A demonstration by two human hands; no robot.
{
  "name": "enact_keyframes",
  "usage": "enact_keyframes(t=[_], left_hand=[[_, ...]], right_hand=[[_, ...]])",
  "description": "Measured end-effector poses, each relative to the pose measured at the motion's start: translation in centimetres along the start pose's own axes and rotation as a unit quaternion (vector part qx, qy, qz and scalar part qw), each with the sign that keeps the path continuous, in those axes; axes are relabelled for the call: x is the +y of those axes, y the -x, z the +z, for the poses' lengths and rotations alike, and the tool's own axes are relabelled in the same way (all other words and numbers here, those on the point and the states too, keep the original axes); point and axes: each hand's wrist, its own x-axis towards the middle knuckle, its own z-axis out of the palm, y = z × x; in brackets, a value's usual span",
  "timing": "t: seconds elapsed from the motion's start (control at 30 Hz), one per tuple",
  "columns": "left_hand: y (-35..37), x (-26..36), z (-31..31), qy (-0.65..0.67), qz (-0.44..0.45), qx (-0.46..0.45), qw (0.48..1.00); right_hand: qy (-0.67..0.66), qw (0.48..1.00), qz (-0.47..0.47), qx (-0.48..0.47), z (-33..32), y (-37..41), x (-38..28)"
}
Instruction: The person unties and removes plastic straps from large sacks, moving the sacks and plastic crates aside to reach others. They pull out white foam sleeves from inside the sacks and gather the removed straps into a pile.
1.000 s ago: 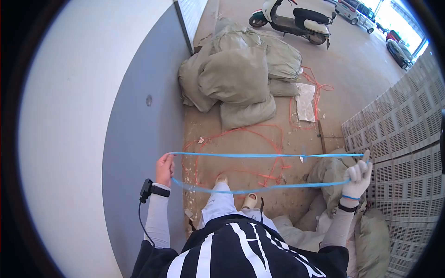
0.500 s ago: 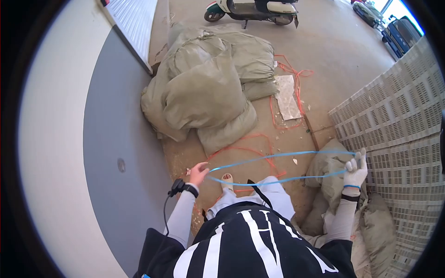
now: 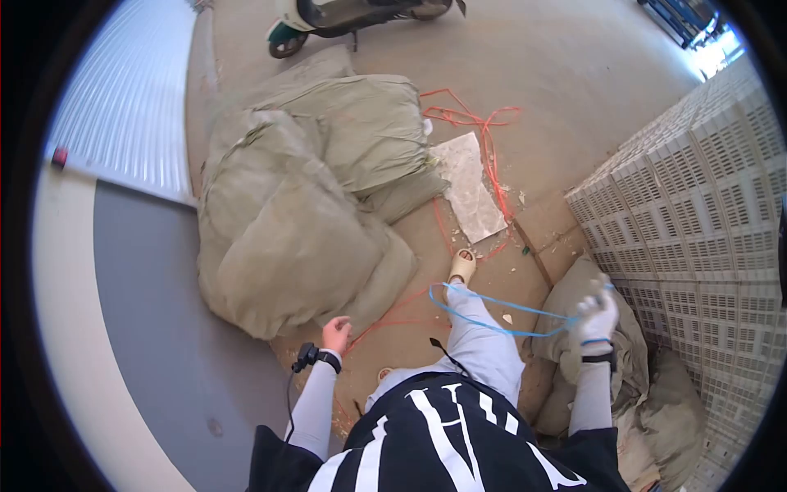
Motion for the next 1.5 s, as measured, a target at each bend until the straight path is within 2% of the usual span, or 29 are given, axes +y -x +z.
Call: enact_keyframes(t=[0.03, 0.1, 0.17, 0.23, 0.3, 0.37, 0.47, 0.53, 0.57, 0.6, 0.63, 0.67, 0.7, 0.77, 0.87, 0.93, 0.97, 1.03, 1.07, 1.1, 1.13, 1.17, 1.23, 1.27, 1.3, 1.37, 1.43, 1.5], left_hand=[[-2.1, 1.0, 2.4, 0.0, 0.0, 0.001, 1.0], [-4.8, 7.7, 7.8, -0.031, -0.029, -0.013, 0.999], [-9.4, 13.8, 13.4, -0.058, 0.063, -0.053, 0.995], [-13.4, 22.1, 18.3, -0.036, 0.114, -0.08, 0.99], [-18.7, 29.1, 22.6, -0.058, 0.168, -0.082, 0.981], [-24.7, 35.0, 26.7, -0.04, 0.172, -0.072, 0.982], [-38.4, 35.5, 33.8, -0.027, 0.131, -0.029, 0.991], [-46.8, 35.7, 38.0, -0.049, 0.093, 0.011, 0.994], [-51.9, 35.6, 40.1, -0.149, 0.158, 0.03, 0.976], [-56.9, 34.8, 42.1, -0.243, 0.217, 0.056, 0.944], [-59.9, 32.6, 43.2, -0.342, 0.253, 0.076, 0.902], [-63.1, 31.1, 43.7, -0.335, 0.304, 0.077, 0.889], [-67.2, 30.9, 44.6, -0.324, 0.361, 0.081, 0.871], [-70.1, 34.6, 44.2, -0.399, 0.3, -0.026, 0.866], [-75.6, 34.4, 44.8, -0.598, 0.334, -0.05, 0.727], [-78.8, 32.9, 44.4, -0.664, 0.281, -0.079, 0.689], [-79.2, 33.5, 44.3, -0.694, 0.251, -0.089, 0.67], [-78.2, 35.2, 43.3, -0.676, 0.296, -0.083, 0.67], [-76.5, 36.4, 43.3, -0.558, 0.183, -0.061, 0.807], [-75.3, 36.8, 43.3, -0.416, 0.065, -0.037, 0.906], [-73.3, 37.5, 42.7, -0.505, 0.18, -0.061, 0.842], [-71.2, 39.5, 41.8, -0.583, 0.295, -0.073, 0.754], [-64.4, 50.7, 38.5, -0.417, 0.171, -0.114, 0.886], [-62.3, 53.9, 36.6, -0.323, 0.141, -0.106, 0.93], [-59.7, 56.7, 34.4, -0.222, 0.105, -0.101, 0.964], [-53.0, 66.4, 30.5, -0.179, 0.14, -0.044, 0.973], [-44.9, 76.3, 27.0, -0.079, 0.152, 0.01, 0.985], [-37.1, 85.3, 24.6, -0.03, 0.196, 0.045, 0.979]], right_hand=[[-0.005, 0.997, 0.063, 0.051, 3.7, -2.0, 1.4], [0.092, 0.983, 0.159, -0.002, 7.3, -6.1, 4.0], [0.133, 0.967, 0.215, -0.006, 13.3, -7.4, 4.3], [0.15, 0.957, 0.239, -0.063, 16.9, -10.3, 5.0], [0.181, 0.954, 0.228, -0.067, 20.3, -14.6, 5.6], [0.214, 0.948, 0.224, -0.067, 22.9, -19.4, 5.9], [0.235, 0.945, 0.219, -0.06, 25.8, -26.4, 6.4], [0.231, 0.947, 0.225, -0.009, 26.9, -30.1, 6.8], [0.213, 0.952, 0.22, 0.015, 25.0, -32.4, 8.1], [0.163, 0.952, 0.258, 0.026, 25.0, -34.1, 8.3], [0.232, 0.941, 0.245, 0.012, 26.1, -35.2, 8.7], [0.28, 0.925, 0.254, 0.03, 28.2, -36.6, 9.1], [0.256, 0.924, 0.283, 0.04, 28.8, -37.9, 9.7], [0.307, 0.908, 0.286, 0.021, 28.5, -40.2, 11.5], [0.279, 0.895, 0.345, 0.049, 29.3, -43.4, 13.5], [0.277, 0.886, 0.367, 0.062, 29.4, -45.4, 14.6], [0.279, 0.88, 0.378, 0.063, 29.6, -46.3, 14.5], [0.273, 0.868, 0.41, 0.063, 30.0, -49.3, 13.9], [0.276, 0.864, 0.416, 0.059, 30.9, -50.5, 13.0], [0.276, 0.863, 0.419, 0.059, 31.9, -51.1, 11.8], [0.27, 0.88, 0.389, 0.032, 32.2, -52.0, 10.6], [0.261, 0.891, 0.369, 0.023, 32.9, -53.5, 9.3], [0.245, 0.91, 0.335, 0.005, 34.9, -55.4, 5.5], [0.162, 0.92, 0.356, 0.033, 36.1, -56.2, 3.4], [0.15, 0.921, 0.359, 0.017, 37.4, -56.5, 1.0], [0.125, 0.928, 0.35, -0.022, 40.4, -58.0, -3.6], [0.099, 0.94, 0.324, -0.053, 43.6, -57.9, -8.2], [0.046, 0.939, 0.335, -0.058, 45.8, -58.1, -12.1]])
